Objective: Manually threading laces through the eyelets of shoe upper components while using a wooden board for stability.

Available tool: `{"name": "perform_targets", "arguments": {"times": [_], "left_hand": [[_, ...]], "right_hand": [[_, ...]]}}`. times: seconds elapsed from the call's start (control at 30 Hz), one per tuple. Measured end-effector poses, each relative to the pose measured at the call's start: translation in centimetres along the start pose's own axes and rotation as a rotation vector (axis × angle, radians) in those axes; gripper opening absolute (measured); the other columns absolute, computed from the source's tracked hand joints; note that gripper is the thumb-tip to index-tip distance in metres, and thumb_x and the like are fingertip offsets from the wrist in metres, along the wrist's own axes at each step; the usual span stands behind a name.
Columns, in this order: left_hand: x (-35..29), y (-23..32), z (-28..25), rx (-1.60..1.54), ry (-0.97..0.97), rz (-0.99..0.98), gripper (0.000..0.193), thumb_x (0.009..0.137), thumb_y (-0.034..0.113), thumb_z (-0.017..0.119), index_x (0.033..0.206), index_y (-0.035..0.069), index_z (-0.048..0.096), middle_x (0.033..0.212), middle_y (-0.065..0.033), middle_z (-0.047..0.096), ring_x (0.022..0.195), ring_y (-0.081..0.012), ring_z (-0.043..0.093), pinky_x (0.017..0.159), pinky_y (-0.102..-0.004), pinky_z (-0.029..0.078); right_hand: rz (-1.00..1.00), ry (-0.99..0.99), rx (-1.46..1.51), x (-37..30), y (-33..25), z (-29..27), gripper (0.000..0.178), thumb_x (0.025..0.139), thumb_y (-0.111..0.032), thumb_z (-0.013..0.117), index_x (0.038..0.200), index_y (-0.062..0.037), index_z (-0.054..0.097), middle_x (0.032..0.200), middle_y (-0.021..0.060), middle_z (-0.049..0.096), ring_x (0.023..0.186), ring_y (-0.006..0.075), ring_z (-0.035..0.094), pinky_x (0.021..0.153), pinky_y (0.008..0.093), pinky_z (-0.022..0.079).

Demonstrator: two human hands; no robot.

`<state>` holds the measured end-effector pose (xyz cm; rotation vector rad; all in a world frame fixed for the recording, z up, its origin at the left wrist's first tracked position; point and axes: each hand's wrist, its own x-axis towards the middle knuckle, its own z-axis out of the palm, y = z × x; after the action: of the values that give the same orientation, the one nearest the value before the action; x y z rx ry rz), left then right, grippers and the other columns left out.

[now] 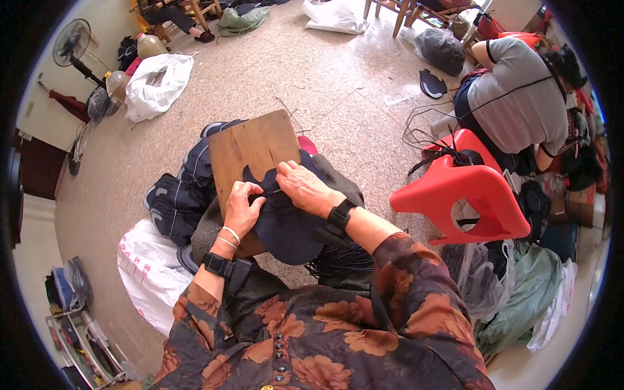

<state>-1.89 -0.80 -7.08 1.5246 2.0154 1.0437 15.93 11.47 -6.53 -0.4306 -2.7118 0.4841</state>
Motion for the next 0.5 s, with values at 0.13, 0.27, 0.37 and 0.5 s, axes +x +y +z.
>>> {"name": "perform_targets", "arguments": {"times": [0.13, 0.27, 0.37, 0.5], "left_hand": [[-0.1, -0.1, 0.3, 0.071, -0.002, -0.015, 0.010, 0.081, 0.009, 0.075, 0.085, 0.004, 0.067, 0.095, -0.0118, 0.058, 0.088, -0.0309, 0.064, 0.078, -0.0393, 0.052], [-0.2, -0.1, 0.5, 0.036, 0.011, -0.060, 0.009, 0.081, 0.011, 0.074, 0.084, 0.006, 0.067, 0.095, -0.0109, 0.058, 0.087, -0.0327, 0.064, 0.075, -0.0422, 0.051], [-0.1, -0.1, 0.7, 0.021, 0.019, -0.046, 0.008, 0.082, 0.011, 0.074, 0.085, 0.007, 0.068, 0.094, -0.0106, 0.058, 0.087, -0.0324, 0.064, 0.075, -0.0422, 0.051], [-0.1, -0.3, 0.6, 0.031, 0.023, -0.041, 0.007, 0.084, 0.009, 0.073, 0.087, 0.003, 0.069, 0.091, -0.0116, 0.059, 0.083, -0.0269, 0.064, 0.075, -0.0359, 0.052]], "right_hand": [[0.017, 0.058, 0.068, -0.1, -0.4, 0.2, 0.012, 0.080, -0.006, 0.066, 0.090, -0.0020, 0.061, 0.102, 0.0139, 0.057, 0.099, 0.0320, 0.056, 0.087, 0.0407, 0.048], [0.030, 0.114, 0.093, 0.2, -1.4, 0.9, 0.010, 0.082, -0.010, 0.068, 0.088, -0.0063, 0.061, 0.096, 0.0120, 0.057, 0.095, 0.0301, 0.057, 0.084, 0.0408, 0.047], [0.026, 0.054, 0.028, 0.6, -1.2, 1.4, 0.008, 0.084, -0.012, 0.064, 0.088, -0.0066, 0.060, 0.094, 0.0120, 0.058, 0.094, 0.0303, 0.058, 0.083, 0.0404, 0.047], [-0.015, 0.013, -0.023, 1.2, -1.2, 1.5, 0.007, 0.084, -0.012, 0.061, 0.089, -0.0059, 0.060, 0.091, 0.0123, 0.059, 0.092, 0.0308, 0.059, 0.082, 0.0404, 0.047]]}}
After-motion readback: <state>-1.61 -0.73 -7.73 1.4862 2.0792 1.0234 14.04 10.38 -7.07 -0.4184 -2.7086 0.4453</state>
